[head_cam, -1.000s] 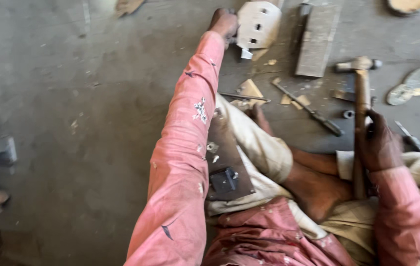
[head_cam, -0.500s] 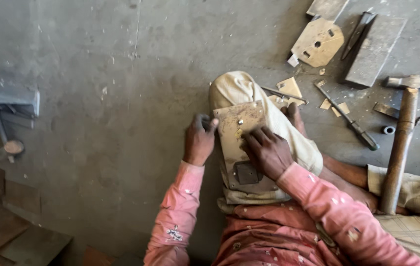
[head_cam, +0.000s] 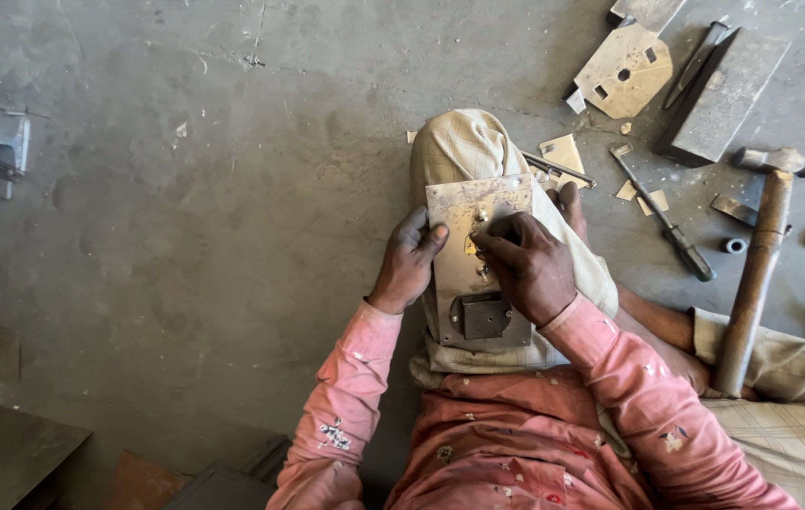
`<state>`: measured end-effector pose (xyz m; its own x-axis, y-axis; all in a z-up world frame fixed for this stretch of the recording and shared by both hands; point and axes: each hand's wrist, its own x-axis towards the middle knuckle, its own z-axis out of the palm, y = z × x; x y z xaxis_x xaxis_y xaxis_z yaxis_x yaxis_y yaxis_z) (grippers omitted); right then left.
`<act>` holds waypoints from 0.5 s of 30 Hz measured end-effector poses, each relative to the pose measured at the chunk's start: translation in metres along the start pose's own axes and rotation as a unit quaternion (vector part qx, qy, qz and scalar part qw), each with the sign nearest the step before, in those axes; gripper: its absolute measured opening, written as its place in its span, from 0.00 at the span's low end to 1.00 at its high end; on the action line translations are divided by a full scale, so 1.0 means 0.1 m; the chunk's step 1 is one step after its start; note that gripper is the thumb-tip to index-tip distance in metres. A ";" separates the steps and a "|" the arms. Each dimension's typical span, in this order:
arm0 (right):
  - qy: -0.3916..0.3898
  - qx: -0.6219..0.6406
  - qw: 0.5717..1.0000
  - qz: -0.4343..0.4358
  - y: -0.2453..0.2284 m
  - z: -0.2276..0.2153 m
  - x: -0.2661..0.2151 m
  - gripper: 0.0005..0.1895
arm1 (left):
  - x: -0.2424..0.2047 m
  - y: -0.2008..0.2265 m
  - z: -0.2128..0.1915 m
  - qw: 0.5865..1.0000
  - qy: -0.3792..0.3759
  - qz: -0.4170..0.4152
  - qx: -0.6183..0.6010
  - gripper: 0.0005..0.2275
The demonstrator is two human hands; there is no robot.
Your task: The person sits on the floor and assembles a metal lock mechanism by hand. They place small metal components into a rectangular metal plate, then use a hammer and punch to secure them. The person repeatedly hammers the components into place and inspects the assembly.
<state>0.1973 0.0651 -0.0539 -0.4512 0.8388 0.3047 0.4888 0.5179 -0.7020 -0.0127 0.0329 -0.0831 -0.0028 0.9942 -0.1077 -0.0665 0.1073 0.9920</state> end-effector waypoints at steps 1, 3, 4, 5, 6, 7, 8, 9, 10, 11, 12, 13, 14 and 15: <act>0.004 0.000 1.000 -0.001 -0.05 -0.03 0.02 0.13 | 0.00 0.07 -0.01 1.000 0.000 -0.003 0.004 0.14; 0.030 -0.016 0.999 -0.025 -0.16 -0.11 0.06 0.14 | -0.02 0.24 -0.01 1.000 -0.003 0.007 0.010 0.13; 0.052 -0.034 0.997 -0.049 -0.20 -0.17 0.08 0.15 | -0.03 0.33 -0.01 1.000 -0.008 0.021 0.012 0.13; 0.073 -0.050 0.993 -0.073 -0.25 -0.23 0.09 0.16 | -0.06 0.42 0.00 0.999 -0.011 0.033 0.013 0.13; 0.081 -0.039 0.992 -0.083 -0.30 -0.30 0.11 0.17 | -0.08 0.51 0.01 0.999 -0.014 0.041 0.020 0.12; 0.091 -0.028 0.991 -0.095 -0.33 -0.37 0.15 0.18 | -0.07 0.61 0.02 0.998 -0.017 0.051 0.027 0.11; 0.101 -0.017 0.989 -0.107 -0.38 -0.43 0.18 0.19 | -0.06 0.71 0.04 0.997 -0.020 0.062 0.035 0.10; 0.102 0.006 0.990 -0.097 -0.42 -0.50 0.21 0.19 | -0.04 0.80 0.05 0.997 -0.026 0.062 0.033 0.09; 0.102 0.029 0.990 -0.088 -0.46 -0.56 0.24 0.19 | -0.02 0.89 0.07 0.997 -0.031 0.062 0.031 0.08; 0.103 0.052 0.990 -0.078 -0.50 -0.63 0.26 0.19 | 0.00 0.97 0.11 0.997 -0.037 0.063 0.030 0.07; 0.102 0.048 0.991 -0.073 -0.52 -0.71 0.27 0.20 | 0.01 1.04 0.14 0.996 -0.042 0.069 0.033 0.07; 0.102 0.043 0.992 -0.068 -0.54 -0.78 0.27 0.20 | 0.04 1.11 0.18 0.995 -0.048 0.076 0.036 0.07; 0.102 0.038 0.992 -0.062 -0.55 -0.85 0.28 0.21 | 0.06 1.17 0.22 0.994 -0.054 0.082 0.038 0.07; 0.106 0.032 0.992 -0.067 -0.56 -0.90 0.28 0.21 | 0.07 1.22 0.26 0.994 -0.060 0.086 0.026 0.08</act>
<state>0.2245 0.0744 0.0520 -0.3387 0.7835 0.5210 0.3837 0.6206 -0.6839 0.0054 0.0537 0.0390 0.1093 0.9916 0.0691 -0.0234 -0.0670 0.9975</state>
